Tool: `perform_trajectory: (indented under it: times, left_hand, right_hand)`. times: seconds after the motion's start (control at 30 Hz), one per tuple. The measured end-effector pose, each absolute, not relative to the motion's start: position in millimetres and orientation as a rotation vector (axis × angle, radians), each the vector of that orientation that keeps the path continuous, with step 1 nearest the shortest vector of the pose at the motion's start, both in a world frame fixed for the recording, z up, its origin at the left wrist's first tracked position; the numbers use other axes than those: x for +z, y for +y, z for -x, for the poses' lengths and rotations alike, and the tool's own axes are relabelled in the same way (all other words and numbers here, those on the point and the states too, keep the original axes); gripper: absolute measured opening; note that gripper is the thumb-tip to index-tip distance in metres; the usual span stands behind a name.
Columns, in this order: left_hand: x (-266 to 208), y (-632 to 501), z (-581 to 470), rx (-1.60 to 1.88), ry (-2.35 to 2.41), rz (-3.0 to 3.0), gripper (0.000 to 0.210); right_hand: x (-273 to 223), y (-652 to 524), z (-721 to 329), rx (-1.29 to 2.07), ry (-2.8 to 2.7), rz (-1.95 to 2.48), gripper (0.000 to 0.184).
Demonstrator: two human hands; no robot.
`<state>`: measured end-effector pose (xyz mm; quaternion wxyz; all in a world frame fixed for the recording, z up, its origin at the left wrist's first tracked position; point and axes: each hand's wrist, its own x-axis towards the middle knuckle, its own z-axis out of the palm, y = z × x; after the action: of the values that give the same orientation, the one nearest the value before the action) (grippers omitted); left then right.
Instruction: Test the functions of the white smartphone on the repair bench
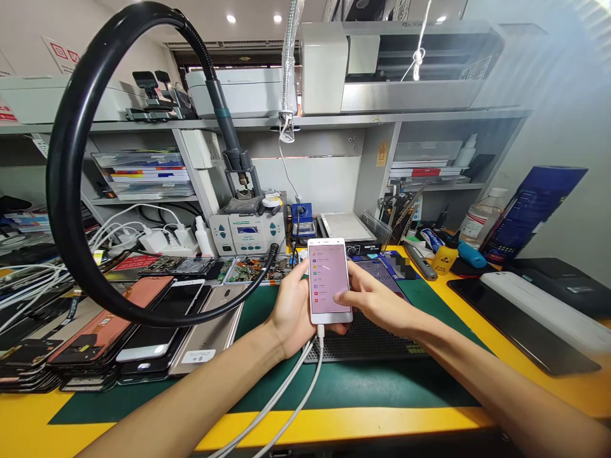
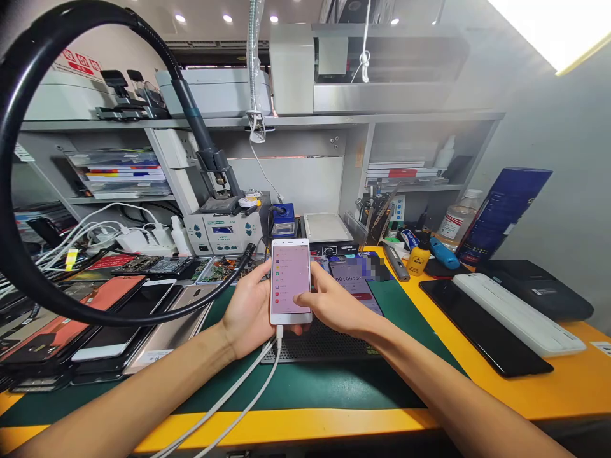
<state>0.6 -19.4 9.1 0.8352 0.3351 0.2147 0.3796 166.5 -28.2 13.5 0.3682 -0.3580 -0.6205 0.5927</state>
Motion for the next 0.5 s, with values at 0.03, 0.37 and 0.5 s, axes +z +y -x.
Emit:
perform_trajectory:
  times: [0.03, 0.37, 0.5]
  left_hand:
    - [9.5, -19.5, -0.7, 0.805, 0.458, -0.710, 0.057]
    - [10.9, -19.7, -0.4, 0.808, 0.461, -0.707, 0.056]
    - [10.4, -18.9, -0.2, 0.796, 0.459, -0.708, 0.057]
  right_hand:
    - [13.8, -28.2, -166.2, 1.522, -1.592, 0.923, 0.041]
    - [13.0, -28.0, -165.7, 1.547, -1.565, 0.895, 0.032]
    - [13.2, -27.8, -165.1, 1.574, -1.538, 0.885, 0.034]
